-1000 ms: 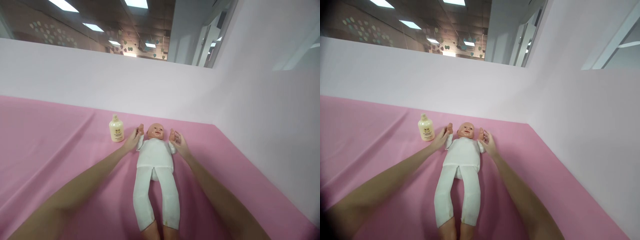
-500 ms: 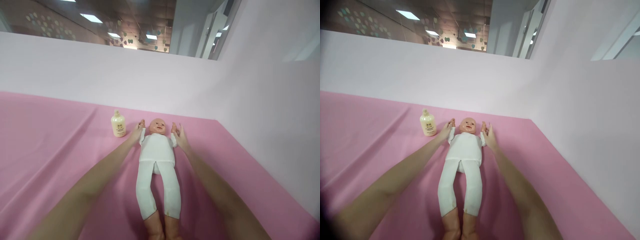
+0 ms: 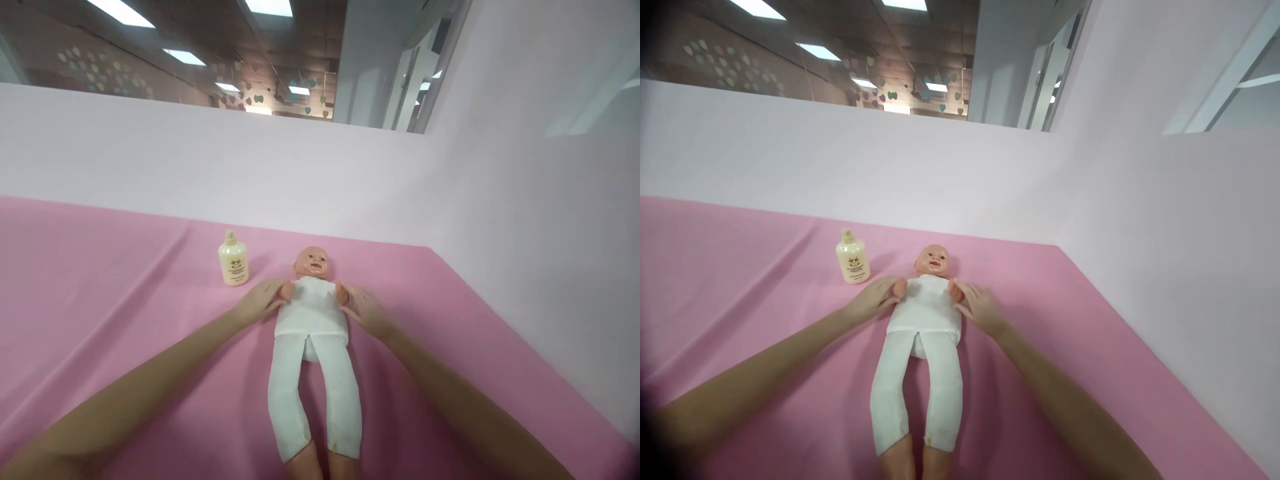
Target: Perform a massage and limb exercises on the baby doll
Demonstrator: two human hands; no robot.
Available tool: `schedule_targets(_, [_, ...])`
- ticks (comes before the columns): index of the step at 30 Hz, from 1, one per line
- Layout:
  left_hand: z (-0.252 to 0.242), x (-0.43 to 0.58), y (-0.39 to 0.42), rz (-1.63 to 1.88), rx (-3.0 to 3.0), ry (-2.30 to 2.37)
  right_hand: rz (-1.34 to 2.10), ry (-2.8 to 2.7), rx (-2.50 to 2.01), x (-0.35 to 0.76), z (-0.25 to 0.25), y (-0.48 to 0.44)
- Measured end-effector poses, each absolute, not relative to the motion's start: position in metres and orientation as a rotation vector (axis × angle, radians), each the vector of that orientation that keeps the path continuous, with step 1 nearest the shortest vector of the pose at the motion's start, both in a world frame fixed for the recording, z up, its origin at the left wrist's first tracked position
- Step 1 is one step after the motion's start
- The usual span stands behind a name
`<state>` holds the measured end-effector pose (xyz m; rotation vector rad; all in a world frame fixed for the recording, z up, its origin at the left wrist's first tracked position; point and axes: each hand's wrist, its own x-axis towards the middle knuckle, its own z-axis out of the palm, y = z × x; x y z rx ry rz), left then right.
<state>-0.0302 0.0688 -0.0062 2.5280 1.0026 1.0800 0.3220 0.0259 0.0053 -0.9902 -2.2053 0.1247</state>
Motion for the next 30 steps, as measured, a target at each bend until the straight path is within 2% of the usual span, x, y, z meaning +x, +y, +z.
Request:
schedule_targets(3, [-0.015, -0.036, 0.052, 1.009, 2.771, 0.796, -0.112, -2.363, -0.88, 0.325, 0.002, 0.007])
schedule_targets(5, [-0.011, -0.031, 0.051, 1.031, 2.723, 0.889, -0.122, -2.314, -0.932, 0.323, 0.003, 0.011])
schedule_targets(11, [0.016, 0.001, 0.098, 1.13, 1.985, 1.423, 0.32, -1.75, -1.225, 0.306, 0.003, 0.078])
schedule_targets(14, [0.015, 0.011, 0.125, 1.096, 1.856, 1.551, 0.535, -1.39, -1.31, 0.3, -0.008, 0.107])
schedule_targets(20, [0.014, 0.007, 0.128, 1.114, 1.848, 1.566, 0.563, -1.253, -1.299, 0.305, -0.017, 0.107])
schedule_targets(22, [0.013, -0.002, 0.113, 1.169, 1.944, 1.493, 0.474, -1.433, -1.177, 0.313, -0.013, 0.089])
schedule_targets(24, [0.007, -0.015, 0.093, 1.236, 2.228, 1.363, 0.221, -1.755, -1.068, 0.323, -0.009, 0.067])
schedule_targets(27, [-0.008, -0.033, 0.063, 1.151, 2.73, 0.933, -0.176, -2.247, -0.891, 0.337, -0.006, 0.036])
schedule_targets(30, [-0.017, -0.04, 0.047, 1.107, 2.884, 0.743, -0.393, -2.437, -0.79, 0.341, -0.006, 0.02])
